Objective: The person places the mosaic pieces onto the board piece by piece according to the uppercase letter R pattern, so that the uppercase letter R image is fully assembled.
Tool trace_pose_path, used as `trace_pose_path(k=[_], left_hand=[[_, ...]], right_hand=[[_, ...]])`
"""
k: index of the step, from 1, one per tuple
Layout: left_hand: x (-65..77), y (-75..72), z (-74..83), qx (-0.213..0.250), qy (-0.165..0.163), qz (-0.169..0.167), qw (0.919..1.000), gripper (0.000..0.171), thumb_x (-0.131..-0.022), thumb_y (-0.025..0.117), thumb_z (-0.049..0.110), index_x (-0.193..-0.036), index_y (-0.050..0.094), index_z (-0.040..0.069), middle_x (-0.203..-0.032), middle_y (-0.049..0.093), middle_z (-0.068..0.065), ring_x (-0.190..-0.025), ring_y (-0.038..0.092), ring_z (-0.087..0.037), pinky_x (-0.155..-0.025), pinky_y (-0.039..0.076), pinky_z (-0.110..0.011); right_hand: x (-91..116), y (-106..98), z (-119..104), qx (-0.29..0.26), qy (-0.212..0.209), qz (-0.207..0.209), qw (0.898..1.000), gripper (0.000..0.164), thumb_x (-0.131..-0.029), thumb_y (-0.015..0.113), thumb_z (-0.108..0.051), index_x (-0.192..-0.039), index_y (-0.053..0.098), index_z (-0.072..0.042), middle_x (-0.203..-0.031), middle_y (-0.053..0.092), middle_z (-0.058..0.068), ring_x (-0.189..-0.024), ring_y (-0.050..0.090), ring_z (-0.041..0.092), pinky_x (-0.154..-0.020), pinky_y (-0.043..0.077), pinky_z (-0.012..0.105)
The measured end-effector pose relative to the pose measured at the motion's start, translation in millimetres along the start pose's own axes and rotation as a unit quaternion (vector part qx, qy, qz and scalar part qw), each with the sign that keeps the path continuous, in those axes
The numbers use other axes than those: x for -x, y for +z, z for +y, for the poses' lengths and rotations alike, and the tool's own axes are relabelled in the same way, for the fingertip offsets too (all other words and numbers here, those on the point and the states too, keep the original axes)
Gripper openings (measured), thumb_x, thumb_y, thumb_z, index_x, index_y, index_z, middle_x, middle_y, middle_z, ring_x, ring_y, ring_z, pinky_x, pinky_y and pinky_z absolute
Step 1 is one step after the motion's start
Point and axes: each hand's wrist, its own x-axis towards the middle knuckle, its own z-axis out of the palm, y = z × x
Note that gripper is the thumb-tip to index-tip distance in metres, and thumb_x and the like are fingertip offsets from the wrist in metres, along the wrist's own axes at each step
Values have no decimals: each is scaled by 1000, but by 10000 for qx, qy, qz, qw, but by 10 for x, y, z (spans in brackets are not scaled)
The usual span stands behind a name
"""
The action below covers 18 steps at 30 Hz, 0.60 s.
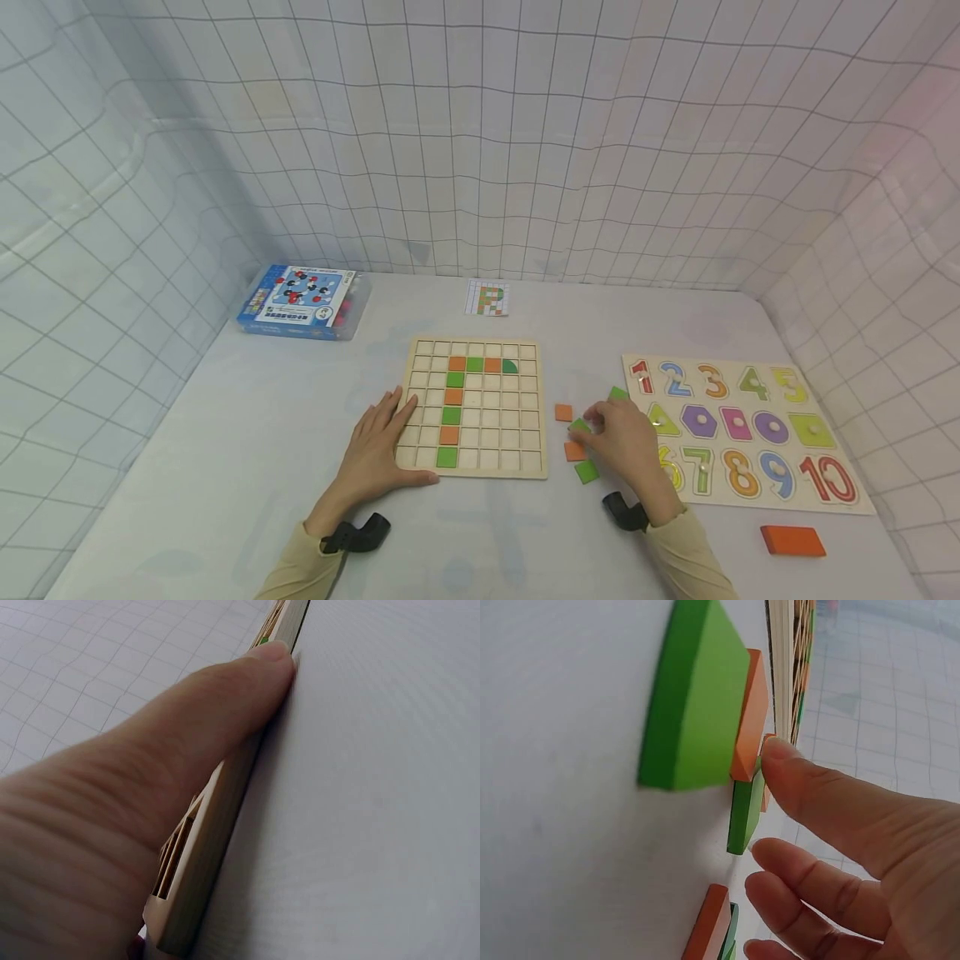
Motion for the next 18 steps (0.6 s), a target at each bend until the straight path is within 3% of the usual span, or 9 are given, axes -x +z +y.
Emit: trace_pose_path(k=[18], left_hand=[[2, -9, 4, 39, 30, 34, 10000, 119, -56, 80, 64, -148, 33, 6, -154, 20, -19, -141, 12, -33, -112, 11, -50]], right_hand=[[-3, -27, -58, -159, 383, -304, 9987, 31, -72, 83, -28, -87, 70, -5, -71, 55, -2, -65, 48, 15, -54, 39, 29]])
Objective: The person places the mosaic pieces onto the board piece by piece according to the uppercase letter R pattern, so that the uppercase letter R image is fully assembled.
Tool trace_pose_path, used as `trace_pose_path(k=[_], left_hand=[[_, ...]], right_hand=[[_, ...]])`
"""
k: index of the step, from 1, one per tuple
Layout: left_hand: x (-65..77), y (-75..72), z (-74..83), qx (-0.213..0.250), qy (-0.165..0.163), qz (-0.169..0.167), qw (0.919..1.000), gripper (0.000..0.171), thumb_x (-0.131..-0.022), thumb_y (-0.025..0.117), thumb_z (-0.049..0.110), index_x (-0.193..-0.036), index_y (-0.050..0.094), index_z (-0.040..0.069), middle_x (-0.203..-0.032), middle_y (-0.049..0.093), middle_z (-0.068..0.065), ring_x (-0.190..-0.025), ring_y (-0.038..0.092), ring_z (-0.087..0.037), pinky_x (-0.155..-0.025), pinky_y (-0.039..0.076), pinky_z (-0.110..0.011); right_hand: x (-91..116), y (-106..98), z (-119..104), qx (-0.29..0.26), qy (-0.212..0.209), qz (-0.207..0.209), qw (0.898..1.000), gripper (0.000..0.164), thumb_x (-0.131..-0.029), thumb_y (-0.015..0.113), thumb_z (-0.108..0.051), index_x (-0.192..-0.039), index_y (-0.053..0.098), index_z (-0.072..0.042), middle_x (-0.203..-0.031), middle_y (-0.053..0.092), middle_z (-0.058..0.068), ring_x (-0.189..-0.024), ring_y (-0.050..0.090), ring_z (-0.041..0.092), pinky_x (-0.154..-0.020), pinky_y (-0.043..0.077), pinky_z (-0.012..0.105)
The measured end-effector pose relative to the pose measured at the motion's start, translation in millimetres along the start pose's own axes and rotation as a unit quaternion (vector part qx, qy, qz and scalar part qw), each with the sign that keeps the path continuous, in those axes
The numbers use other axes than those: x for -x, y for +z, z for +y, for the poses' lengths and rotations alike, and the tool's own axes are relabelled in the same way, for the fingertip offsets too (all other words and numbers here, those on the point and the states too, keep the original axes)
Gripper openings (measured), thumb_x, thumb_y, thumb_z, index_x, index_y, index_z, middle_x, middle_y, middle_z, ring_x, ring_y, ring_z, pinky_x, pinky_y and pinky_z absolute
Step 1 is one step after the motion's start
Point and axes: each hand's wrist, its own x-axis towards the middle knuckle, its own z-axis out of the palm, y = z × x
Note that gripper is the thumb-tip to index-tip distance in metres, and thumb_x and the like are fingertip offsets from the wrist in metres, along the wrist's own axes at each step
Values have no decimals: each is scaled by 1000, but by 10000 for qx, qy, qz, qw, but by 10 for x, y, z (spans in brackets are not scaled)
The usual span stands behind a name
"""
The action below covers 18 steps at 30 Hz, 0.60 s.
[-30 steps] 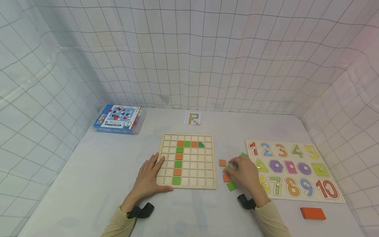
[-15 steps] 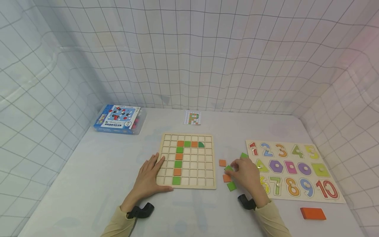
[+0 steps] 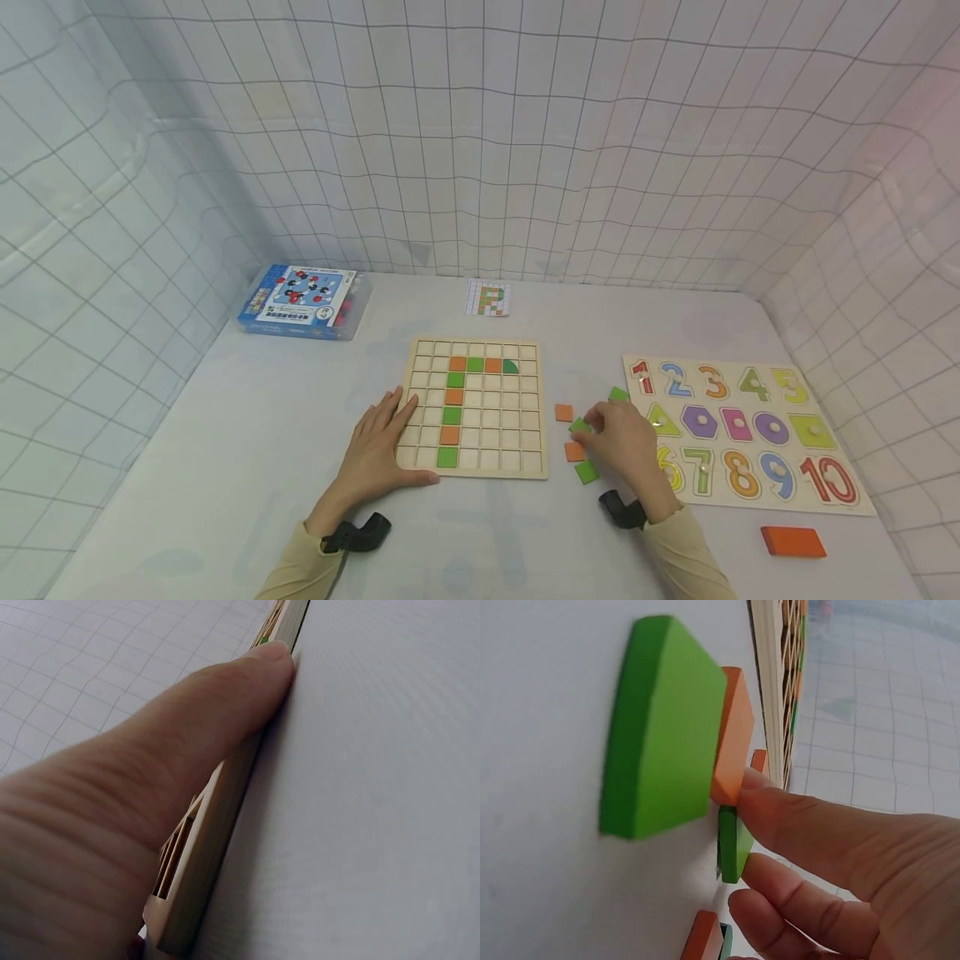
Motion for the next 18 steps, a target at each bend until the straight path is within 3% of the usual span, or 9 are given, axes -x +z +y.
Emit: trace_pose_path(k=[8, 18], left_hand=[[-5, 6, -12, -24, -84, -121, 9999, 120, -57, 78, 66, -149, 30, 8, -155, 17, -16, -142, 9, -30, -112, 8, -47], [-2, -1, -12, -24, -94, -122, 9999, 120, -56, 78, 67, -149, 30, 8, -155, 17, -16, -142, 9, -30, -112, 9, -47]], right_hand=[[-8, 4, -15, -133, 230, -128, 9996, 32, -73, 82, -27, -89, 66, -5, -74, 56, 0, -66, 49, 16, -55, 39, 30], [47, 18, -13, -394, 188, -26, 9990, 26, -76, 80, -24, -89, 61, -11, -69, 53, -3, -59, 45, 15, -51, 33, 28]])
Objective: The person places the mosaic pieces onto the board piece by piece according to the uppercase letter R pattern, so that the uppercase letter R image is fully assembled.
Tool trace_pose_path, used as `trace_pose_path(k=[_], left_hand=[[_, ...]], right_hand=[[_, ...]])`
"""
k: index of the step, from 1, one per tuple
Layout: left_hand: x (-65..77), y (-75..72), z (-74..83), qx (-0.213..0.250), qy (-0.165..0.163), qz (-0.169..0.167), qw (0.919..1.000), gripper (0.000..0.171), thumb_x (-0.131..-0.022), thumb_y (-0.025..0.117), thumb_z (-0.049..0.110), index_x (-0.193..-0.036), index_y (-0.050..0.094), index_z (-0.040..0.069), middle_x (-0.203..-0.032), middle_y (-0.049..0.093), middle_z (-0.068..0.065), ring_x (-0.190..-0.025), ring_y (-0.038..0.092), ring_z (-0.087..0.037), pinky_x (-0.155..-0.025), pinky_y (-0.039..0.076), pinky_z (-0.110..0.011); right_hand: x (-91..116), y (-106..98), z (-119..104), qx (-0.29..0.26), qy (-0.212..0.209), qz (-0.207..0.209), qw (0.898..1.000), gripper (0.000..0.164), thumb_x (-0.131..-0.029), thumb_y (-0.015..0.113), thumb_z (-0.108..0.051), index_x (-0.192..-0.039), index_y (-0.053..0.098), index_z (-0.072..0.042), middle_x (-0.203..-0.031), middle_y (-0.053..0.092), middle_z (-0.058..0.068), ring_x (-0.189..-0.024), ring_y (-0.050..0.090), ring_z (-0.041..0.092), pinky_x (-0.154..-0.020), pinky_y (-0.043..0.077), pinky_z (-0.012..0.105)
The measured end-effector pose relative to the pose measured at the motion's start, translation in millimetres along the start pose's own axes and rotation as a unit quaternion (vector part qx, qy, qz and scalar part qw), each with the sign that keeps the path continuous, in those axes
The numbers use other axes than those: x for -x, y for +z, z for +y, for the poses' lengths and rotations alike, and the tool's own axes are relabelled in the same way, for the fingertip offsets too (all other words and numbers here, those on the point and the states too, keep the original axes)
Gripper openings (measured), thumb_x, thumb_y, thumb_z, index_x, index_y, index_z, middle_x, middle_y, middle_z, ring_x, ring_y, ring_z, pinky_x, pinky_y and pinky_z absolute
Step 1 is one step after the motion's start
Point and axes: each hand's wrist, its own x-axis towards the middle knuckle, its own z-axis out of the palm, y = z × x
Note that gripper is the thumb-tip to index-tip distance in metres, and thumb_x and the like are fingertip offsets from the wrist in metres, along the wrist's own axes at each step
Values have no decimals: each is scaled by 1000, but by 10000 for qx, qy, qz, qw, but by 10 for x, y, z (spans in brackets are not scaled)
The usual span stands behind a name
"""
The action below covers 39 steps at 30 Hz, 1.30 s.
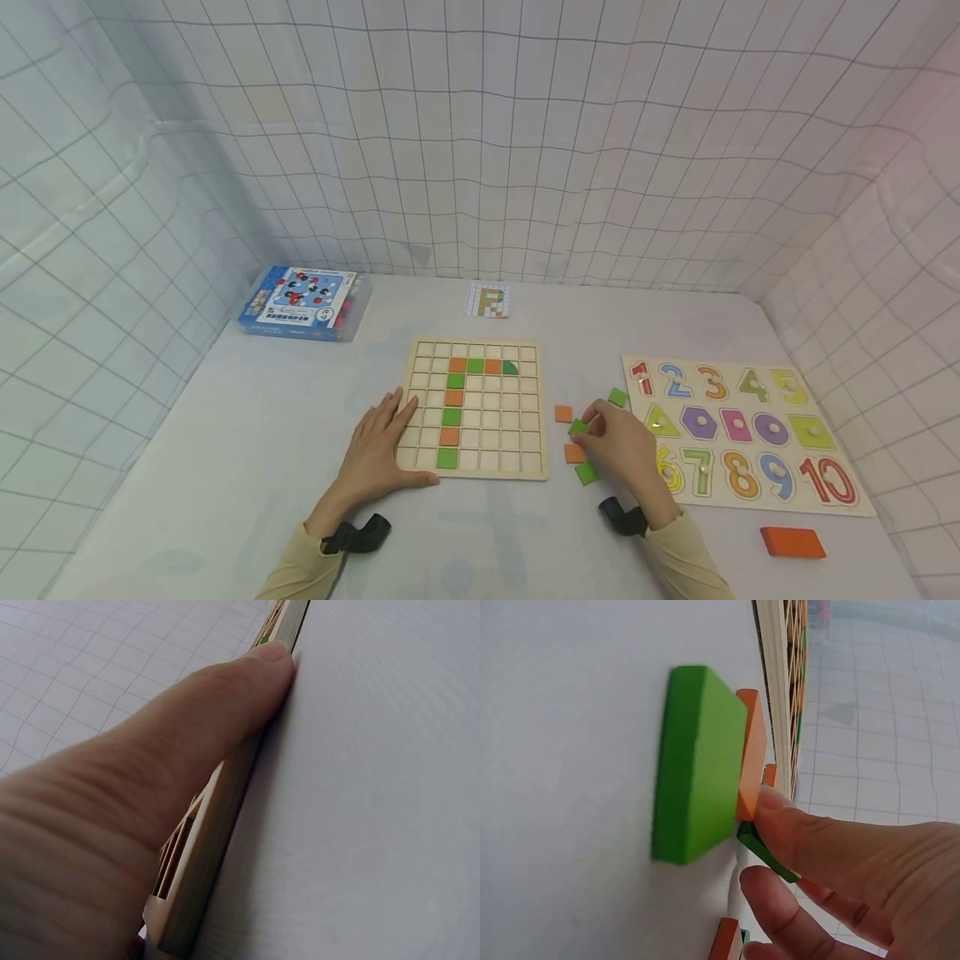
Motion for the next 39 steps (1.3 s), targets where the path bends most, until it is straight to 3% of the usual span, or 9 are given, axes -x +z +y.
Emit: trace_pose_path(k=[10, 14, 19, 24, 31, 39], left_hand=[[4, -4, -4, 40, -53, -47, 10000, 120, -56, 77, 67, -149, 29, 8, -156, 16, -15, -143, 8, -29, -113, 8, -47], [10, -2, -3, 48, -52, -44, 10000, 120, -56, 77, 68, -149, 30, 8, -156, 16, -15, -143, 8, -29, -112, 8, -47], [15, -11, -1, 32, -70, -75, 9999, 120, -57, 77, 68, -150, 29, 9, -156, 15, -15, -143, 7, -28, -113, 8, -47], [12, -20, 4, 43, -61, -69, 9999, 120, -57, 78, 67, -150, 29, 8, -156, 16, -15, -143, 8, -29, -113, 8, -47], [0, -9, 6, 40, -56, -66, 10000, 120, -57, 78, 67, -150, 29, 9, -156, 16, -15, -143, 8, -28, -113, 7, -46], [-4, 3, -1, 0, -15, -24, 10000, 120, -56, 78, 67, -150, 29, 9, -155, 17, -15, -143, 8, -28, -112, 8, -47]], right_hand=[[19, -5, -3, -17, -182, 29, 9998, 19, -80, 77, -22, -86, 61, -13, -69, 54, -5, -61, 48, 13, -51, 36, 28], [-13, 16, 2, -39, -471, 207, 9987, 18, -80, 77, -21, -85, 60, -14, -67, 52, -6, -59, 46, 12, -50, 34, 26], [-117, 42, -57, -268, -984, 580, 9931, 20, -80, 78, -23, -84, 59, -16, -65, 51, -8, -56, 44, 11, -44, 32, 24], [-285, 64, -209, -530, -1128, 683, 9898, 19, -80, 78, -25, -85, 62, -17, -69, 54, -9, -56, 44, 12, -43, 32, 24], [-541, 149, -419, -646, -1439, 519, 9861, 18, -80, 78, -22, -85, 62, -15, -73, 59, -8, -53, 44, 10, -42, 31, 24], [-730, 246, -562, -409, -1422, 168, 9888, 17, -80, 77, -24, -84, 63, -16, -74, 60, -8, -55, 45, 11, -44, 33, 26]])
